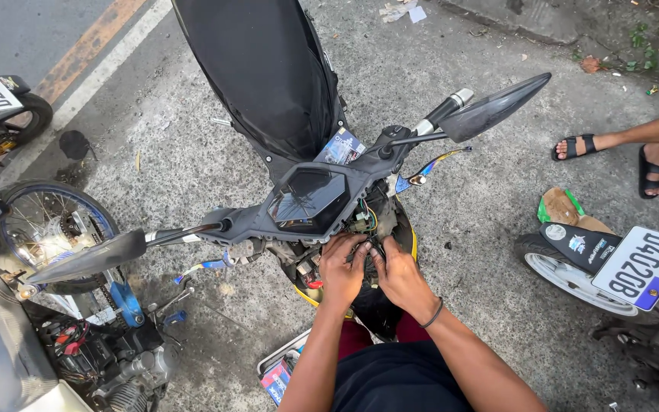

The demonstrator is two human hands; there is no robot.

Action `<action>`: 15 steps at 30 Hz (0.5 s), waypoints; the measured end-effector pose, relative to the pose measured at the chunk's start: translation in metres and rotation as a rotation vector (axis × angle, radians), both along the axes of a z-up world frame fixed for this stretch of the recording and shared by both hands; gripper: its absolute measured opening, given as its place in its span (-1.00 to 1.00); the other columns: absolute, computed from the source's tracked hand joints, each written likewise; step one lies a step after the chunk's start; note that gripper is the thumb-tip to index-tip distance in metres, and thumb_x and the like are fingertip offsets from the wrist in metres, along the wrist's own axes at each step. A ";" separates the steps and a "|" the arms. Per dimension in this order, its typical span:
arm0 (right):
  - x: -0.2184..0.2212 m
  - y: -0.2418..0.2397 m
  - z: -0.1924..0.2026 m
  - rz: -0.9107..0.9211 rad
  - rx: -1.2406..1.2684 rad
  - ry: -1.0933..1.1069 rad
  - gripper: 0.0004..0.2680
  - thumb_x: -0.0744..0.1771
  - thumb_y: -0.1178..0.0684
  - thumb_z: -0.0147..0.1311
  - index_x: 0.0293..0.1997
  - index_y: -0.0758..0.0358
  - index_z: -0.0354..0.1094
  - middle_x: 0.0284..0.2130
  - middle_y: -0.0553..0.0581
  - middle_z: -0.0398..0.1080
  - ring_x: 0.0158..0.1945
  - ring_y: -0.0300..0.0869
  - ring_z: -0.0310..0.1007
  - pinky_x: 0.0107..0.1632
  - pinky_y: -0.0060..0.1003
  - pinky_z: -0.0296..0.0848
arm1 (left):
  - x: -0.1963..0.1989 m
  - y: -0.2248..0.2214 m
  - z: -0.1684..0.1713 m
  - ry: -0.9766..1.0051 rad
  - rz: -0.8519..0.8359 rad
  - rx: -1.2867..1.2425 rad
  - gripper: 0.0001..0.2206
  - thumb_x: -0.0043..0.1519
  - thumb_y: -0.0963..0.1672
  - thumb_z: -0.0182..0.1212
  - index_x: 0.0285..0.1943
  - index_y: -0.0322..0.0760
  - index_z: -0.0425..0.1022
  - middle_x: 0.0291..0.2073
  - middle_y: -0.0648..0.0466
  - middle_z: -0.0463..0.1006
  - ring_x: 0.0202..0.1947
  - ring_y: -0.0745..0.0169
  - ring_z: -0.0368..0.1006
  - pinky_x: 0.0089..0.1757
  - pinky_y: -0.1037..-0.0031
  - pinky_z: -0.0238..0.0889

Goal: Repairing the electrical wiring of a motorcycle using pliers and a screwdriver

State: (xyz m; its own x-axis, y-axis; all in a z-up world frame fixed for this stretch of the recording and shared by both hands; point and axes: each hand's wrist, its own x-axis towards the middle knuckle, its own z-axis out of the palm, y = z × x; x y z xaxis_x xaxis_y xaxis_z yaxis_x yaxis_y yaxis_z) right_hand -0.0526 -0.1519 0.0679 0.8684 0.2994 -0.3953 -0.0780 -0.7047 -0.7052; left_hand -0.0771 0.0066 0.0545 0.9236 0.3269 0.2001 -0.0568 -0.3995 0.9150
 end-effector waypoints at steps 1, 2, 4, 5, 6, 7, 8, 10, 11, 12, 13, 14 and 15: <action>0.002 -0.002 0.000 0.010 -0.017 0.005 -0.75 0.52 -0.07 -0.10 0.23 0.28 0.36 0.00 0.52 0.61 0.11 0.38 0.64 0.12 0.23 0.59 | 0.001 0.000 0.002 0.014 -0.010 0.012 -0.87 0.45 -0.11 0.37 0.07 -0.19 0.76 -0.14 -0.01 0.79 0.01 -0.10 0.68 0.04 0.07 0.45; 0.002 0.000 0.007 0.009 -0.018 0.005 -0.75 0.52 -0.07 -0.10 0.23 0.28 0.36 0.00 0.52 0.61 0.11 0.38 0.64 0.12 0.23 0.59 | 0.000 0.000 0.006 0.014 -0.010 0.011 -0.87 0.45 -0.11 0.37 0.07 -0.19 0.76 -0.14 -0.01 0.79 0.01 -0.10 0.68 0.04 0.07 0.45; 0.002 0.003 0.021 0.001 -0.038 0.011 -0.75 0.53 -0.08 -0.13 0.21 0.27 0.37 -0.04 0.54 0.61 0.05 0.39 0.67 0.03 0.28 0.57 | -0.001 0.000 0.013 0.087 -0.039 0.091 -0.84 0.44 -0.10 0.37 0.12 -0.21 0.73 -0.13 -0.09 0.78 -0.02 -0.22 0.69 0.03 -0.01 0.47; 0.001 0.002 0.019 -0.001 -0.039 0.010 -0.75 0.53 -0.08 -0.13 0.21 0.27 0.37 -0.04 0.54 0.61 0.05 0.39 0.67 0.03 0.28 0.57 | -0.001 0.000 0.017 0.086 -0.041 0.090 -0.84 0.44 -0.10 0.37 0.12 -0.21 0.73 -0.13 -0.09 0.78 -0.02 -0.22 0.69 0.03 -0.01 0.47; 0.001 0.002 0.016 -0.003 -0.041 -0.009 -0.77 0.52 -0.07 -0.11 0.19 0.26 0.36 -0.07 0.54 0.62 0.00 0.41 0.68 -0.02 0.30 0.59 | -0.001 -0.001 0.021 0.114 -0.064 0.143 -0.82 0.43 -0.10 0.36 0.15 -0.21 0.72 -0.10 -0.12 0.76 -0.02 -0.29 0.67 0.01 -0.06 0.49; -0.001 0.002 0.014 -0.003 -0.042 -0.028 -0.79 0.52 -0.05 -0.09 0.18 0.25 0.36 -0.10 0.54 0.63 -0.05 0.43 0.69 -0.07 0.31 0.61 | -0.002 -0.001 0.025 0.142 -0.085 0.198 -0.79 0.43 -0.11 0.35 0.18 -0.21 0.71 -0.07 -0.15 0.75 -0.02 -0.36 0.66 -0.02 -0.12 0.50; -0.002 0.003 0.015 -0.003 -0.042 -0.028 -0.79 0.52 -0.05 -0.09 0.18 0.25 0.36 -0.10 0.54 0.63 -0.05 0.43 0.69 -0.07 0.31 0.61 | -0.001 0.001 0.030 0.142 -0.085 0.198 -0.79 0.43 -0.11 0.35 0.18 -0.21 0.71 -0.07 -0.15 0.75 -0.02 -0.36 0.66 -0.02 -0.12 0.50; -0.003 0.003 0.017 0.000 -0.072 -0.048 -0.80 0.52 -0.03 -0.11 0.17 0.24 0.36 -0.12 0.54 0.63 -0.06 0.40 0.70 -0.10 0.28 0.63 | 0.001 0.002 0.038 0.148 -0.171 0.250 -0.78 0.50 -0.12 0.19 0.23 -0.25 0.66 -0.07 -0.14 0.69 0.02 -0.31 0.63 -0.08 0.01 0.55; -0.002 0.003 0.015 -0.004 -0.073 -0.050 -0.80 0.52 -0.03 -0.11 0.17 0.24 0.36 -0.12 0.54 0.63 -0.06 0.40 0.70 -0.10 0.28 0.63 | 0.002 0.002 0.034 0.146 -0.174 0.250 -0.78 0.50 -0.12 0.19 0.23 -0.25 0.66 -0.07 -0.14 0.69 0.02 -0.31 0.63 -0.08 0.01 0.55; -0.001 0.003 0.013 -0.005 -0.074 -0.050 -0.81 0.52 -0.05 -0.11 0.15 0.21 0.34 -0.14 0.53 0.64 -0.07 0.39 0.70 -0.11 0.31 0.62 | 0.002 0.001 0.029 0.156 -0.189 0.295 -0.77 0.52 -0.11 0.15 0.23 -0.25 0.64 -0.07 -0.10 0.66 0.04 -0.25 0.62 -0.10 0.03 0.56; -0.002 0.003 0.011 -0.006 -0.075 -0.047 -0.81 0.51 -0.06 -0.10 0.14 0.19 0.33 -0.15 0.51 0.65 -0.08 0.39 0.70 -0.13 0.34 0.61 | 0.001 0.000 0.025 0.167 -0.204 0.340 -0.76 0.53 -0.10 0.12 0.24 -0.26 0.62 -0.07 -0.07 0.63 0.05 -0.20 0.61 -0.13 0.05 0.58; -0.002 0.003 0.013 -0.010 -0.076 -0.047 -0.81 0.51 -0.06 -0.10 0.14 0.19 0.33 -0.15 0.51 0.65 -0.08 0.39 0.70 -0.13 0.34 0.61 | 0.002 0.001 0.024 0.166 -0.208 0.340 -0.76 0.53 -0.10 0.12 0.24 -0.26 0.62 -0.07 -0.07 0.63 0.05 -0.20 0.61 -0.13 0.05 0.58; 0.000 0.002 0.015 -0.006 -0.080 -0.047 -0.81 0.52 -0.07 -0.11 0.13 0.19 0.32 -0.14 0.51 0.64 -0.07 0.42 0.69 -0.12 0.35 0.61 | 0.004 0.002 0.023 0.170 -0.223 0.375 -0.76 0.55 -0.08 0.08 0.22 -0.23 0.61 -0.08 -0.04 0.62 0.05 -0.17 0.61 -0.14 0.07 0.59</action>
